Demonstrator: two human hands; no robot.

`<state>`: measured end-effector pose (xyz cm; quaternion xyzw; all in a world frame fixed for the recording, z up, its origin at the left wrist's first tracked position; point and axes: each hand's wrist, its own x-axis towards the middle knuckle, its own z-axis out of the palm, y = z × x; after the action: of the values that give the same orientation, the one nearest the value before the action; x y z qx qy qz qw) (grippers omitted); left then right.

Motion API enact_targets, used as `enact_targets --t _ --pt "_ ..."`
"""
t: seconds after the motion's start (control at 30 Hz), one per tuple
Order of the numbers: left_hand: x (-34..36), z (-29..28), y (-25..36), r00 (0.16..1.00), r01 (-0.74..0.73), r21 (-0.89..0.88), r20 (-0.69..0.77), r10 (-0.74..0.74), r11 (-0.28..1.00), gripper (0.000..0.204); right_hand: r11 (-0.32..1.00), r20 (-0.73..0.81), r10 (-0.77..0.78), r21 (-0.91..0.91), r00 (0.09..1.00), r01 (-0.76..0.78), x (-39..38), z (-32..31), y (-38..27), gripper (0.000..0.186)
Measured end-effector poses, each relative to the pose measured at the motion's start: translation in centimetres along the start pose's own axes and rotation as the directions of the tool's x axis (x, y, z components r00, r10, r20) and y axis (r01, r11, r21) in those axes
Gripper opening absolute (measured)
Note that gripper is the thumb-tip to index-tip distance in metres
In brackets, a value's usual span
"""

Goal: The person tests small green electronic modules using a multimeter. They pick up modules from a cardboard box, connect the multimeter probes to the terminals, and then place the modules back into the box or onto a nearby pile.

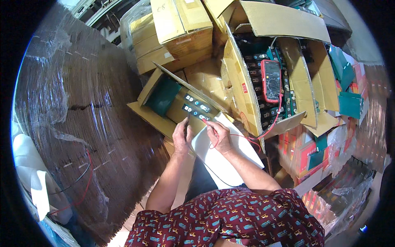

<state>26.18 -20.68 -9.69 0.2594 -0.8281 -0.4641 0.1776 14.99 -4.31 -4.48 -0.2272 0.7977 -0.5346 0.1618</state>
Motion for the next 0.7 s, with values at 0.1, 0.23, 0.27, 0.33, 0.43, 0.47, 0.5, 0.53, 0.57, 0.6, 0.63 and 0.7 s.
enact_targets --t 0.1,0.23,0.27,0.33,0.43,0.47,0.5,0.53,0.57,0.6,0.63,0.7 --pt "-0.1 0.0 0.0 0.976 0.219 -0.195 0.048 -0.214 0.956 0.036 0.999 -0.011 0.032 0.043 0.999 -0.031 0.0 0.0 -0.1 0.023" --pt "0.9 0.2 1.5 0.970 0.239 -0.080 0.064 -0.234 0.968 0.034 0.987 0.008 0.124 0.105 0.992 -0.124 -1.3 0.7 2.1 0.023" --pt "0.1 0.1 -0.4 0.973 0.231 -0.115 0.054 -0.226 0.966 0.034 0.996 0.002 0.082 0.045 0.997 -0.082 -1.2 0.9 2.0 0.023" --pt "-1.0 0.8 -3.3 0.982 0.187 -0.165 0.019 -0.186 0.968 0.035 0.996 -0.014 0.085 0.026 0.996 -0.085 -1.2 1.4 1.6 0.022" --pt "0.3 0.6 0.6 0.998 -0.051 0.004 -0.038 0.051 0.999 0.034 0.996 -0.041 0.075 -0.039 0.996 -0.077 -0.5 -0.4 -0.1 0.020" --pt "0.2 0.6 0.0 0.999 0.011 -0.025 -0.035 -0.011 1.000 0.034 0.998 -0.036 0.036 -0.051 0.999 -0.037 -0.4 -0.1 -0.1 0.020" --pt "-0.2 0.7 -1.1 0.997 0.074 -0.057 -0.024 -0.075 0.996 0.034 0.999 -0.038 0.044 -0.025 0.998 -0.045 -0.6 0.1 -0.4 0.020" --pt "-0.7 0.9 -2.2 0.990 0.138 -0.089 -0.012 -0.140 0.986 0.034 0.999 -0.038 0.034 -0.039 0.999 -0.036 -0.4 0.1 -0.4 0.020" --pt "0.6 0.5 2.7 0.968 0.246 -0.066 0.073 -0.242 0.967 0.034 0.997 -0.065 0.052 -0.055 0.997 -0.055 -0.7 -0.4 0.4 0.020" --pt "0.6 0.2 2.3 0.989 0.143 -0.037 0.037 -0.142 0.989 0.034 0.997 -0.060 0.045 -0.059 0.997 -0.048 -0.6 -0.1 0.2 0.020" --pt "0.5 0.1 1.6 0.999 0.039 -0.004 0.004 -0.039 0.999 0.033 0.997 -0.060 0.040 -0.060 0.997 -0.043 -0.6 0.1 0.1 0.020" --pt "0.5 -0.1 1.4 0.998 -0.064 0.037 -0.025 0.065 0.997 0.033 0.997 -0.064 0.037 -0.065 0.997 -0.041 -0.6 0.3 0.0 0.021"
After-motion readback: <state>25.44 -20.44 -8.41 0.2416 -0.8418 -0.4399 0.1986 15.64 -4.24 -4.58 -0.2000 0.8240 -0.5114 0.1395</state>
